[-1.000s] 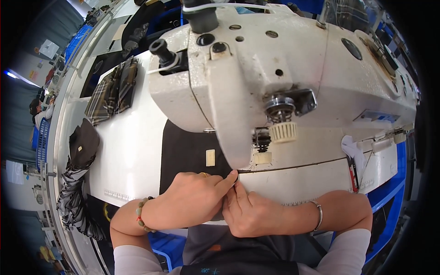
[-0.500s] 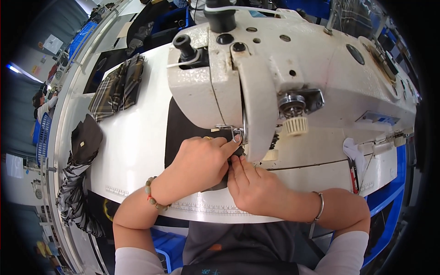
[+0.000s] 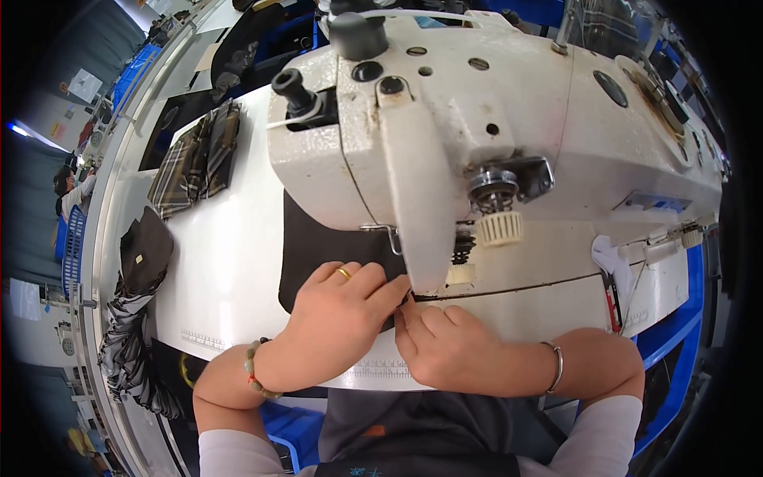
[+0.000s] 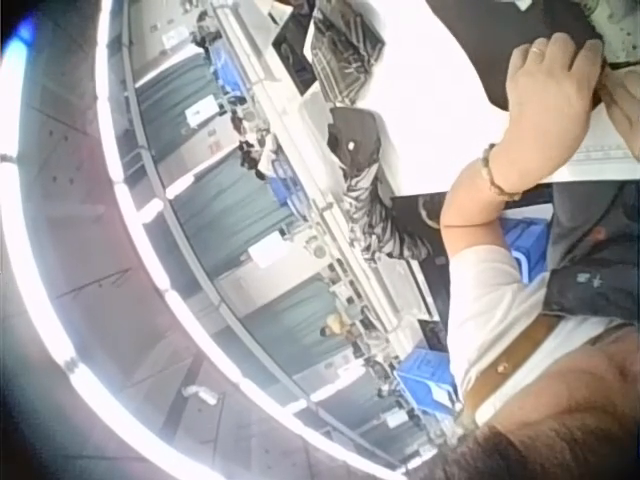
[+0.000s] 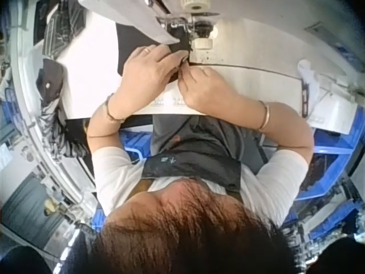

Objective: Sewing together fabric and leather components of a bag using an industrial sewing machine.

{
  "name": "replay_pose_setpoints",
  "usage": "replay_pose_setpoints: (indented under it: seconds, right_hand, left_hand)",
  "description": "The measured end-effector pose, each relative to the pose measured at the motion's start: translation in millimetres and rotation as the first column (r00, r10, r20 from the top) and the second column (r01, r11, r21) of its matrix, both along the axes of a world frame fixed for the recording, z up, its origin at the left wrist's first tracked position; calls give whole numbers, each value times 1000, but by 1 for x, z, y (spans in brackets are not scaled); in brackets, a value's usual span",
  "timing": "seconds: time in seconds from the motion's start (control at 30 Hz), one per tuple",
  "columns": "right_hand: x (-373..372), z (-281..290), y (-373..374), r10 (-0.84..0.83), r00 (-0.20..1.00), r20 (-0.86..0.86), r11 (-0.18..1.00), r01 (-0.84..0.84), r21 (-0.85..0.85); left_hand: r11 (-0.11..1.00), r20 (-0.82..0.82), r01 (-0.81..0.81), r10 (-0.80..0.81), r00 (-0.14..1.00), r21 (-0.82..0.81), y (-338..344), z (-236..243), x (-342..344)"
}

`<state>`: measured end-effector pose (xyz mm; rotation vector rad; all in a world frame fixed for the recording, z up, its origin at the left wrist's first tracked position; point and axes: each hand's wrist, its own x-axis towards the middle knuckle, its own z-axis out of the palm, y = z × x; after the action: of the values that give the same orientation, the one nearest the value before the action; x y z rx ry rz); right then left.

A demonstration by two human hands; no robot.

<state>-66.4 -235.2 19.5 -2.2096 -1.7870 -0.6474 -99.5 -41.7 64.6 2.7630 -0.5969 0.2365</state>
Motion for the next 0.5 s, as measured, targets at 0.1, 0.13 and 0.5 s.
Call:
replay_pose_setpoints:
  seconds: [0.1,0.13,0.5]
  right_hand:
    - [-5,0,-2,18,1000,16,1000,-17,-20]
    - [-4,-1,-1,17,1000,15,1000,-17,-21]
    - [-4,-3,1,7,999,46,1000,-7,3]
  left_hand:
    - [988,-20,52,-50,999,146,0,1,-6]
    - [966,-31,73,-68,997,248,0,3,-7]
    - [969,-78,105,-89,993,225,4,3,-5]
